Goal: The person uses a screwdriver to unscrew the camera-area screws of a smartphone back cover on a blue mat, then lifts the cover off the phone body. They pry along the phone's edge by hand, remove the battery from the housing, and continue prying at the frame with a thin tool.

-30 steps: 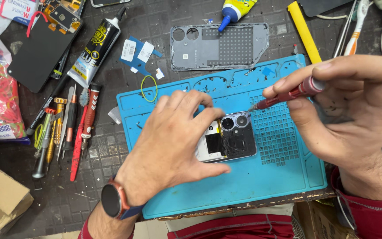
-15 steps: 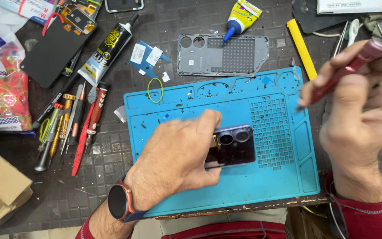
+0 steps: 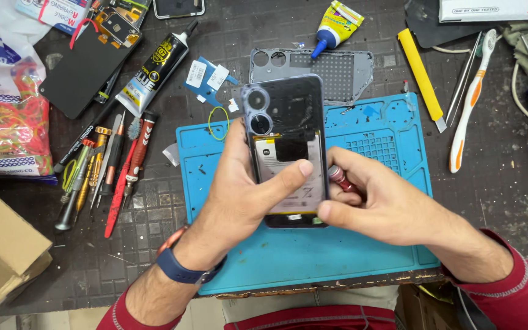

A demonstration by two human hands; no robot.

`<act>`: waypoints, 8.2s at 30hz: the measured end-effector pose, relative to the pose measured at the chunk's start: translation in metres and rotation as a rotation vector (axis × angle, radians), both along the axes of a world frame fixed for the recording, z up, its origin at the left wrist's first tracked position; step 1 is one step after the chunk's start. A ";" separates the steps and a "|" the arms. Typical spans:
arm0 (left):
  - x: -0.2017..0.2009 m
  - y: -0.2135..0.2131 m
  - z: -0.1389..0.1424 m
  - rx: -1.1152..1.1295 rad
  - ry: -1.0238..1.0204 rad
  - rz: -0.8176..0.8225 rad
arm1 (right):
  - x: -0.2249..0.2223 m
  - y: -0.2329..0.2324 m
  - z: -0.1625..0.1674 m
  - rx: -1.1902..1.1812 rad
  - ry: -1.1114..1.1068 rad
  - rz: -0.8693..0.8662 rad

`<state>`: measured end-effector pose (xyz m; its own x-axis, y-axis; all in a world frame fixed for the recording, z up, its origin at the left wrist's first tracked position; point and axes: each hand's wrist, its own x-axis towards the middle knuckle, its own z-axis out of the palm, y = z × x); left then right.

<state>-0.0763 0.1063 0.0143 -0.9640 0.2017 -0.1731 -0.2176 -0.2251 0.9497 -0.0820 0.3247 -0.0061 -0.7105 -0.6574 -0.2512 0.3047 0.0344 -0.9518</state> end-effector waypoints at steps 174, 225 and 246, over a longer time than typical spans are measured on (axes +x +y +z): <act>0.017 0.011 -0.041 0.190 0.188 0.331 | 0.021 -0.008 0.012 0.166 1.156 -0.235; 0.029 0.009 -0.017 -0.334 0.408 0.054 | 0.020 -0.004 0.011 0.337 0.709 -0.266; 0.022 0.002 -0.005 -0.460 0.468 -0.160 | 0.023 0.001 0.006 0.269 0.639 -0.285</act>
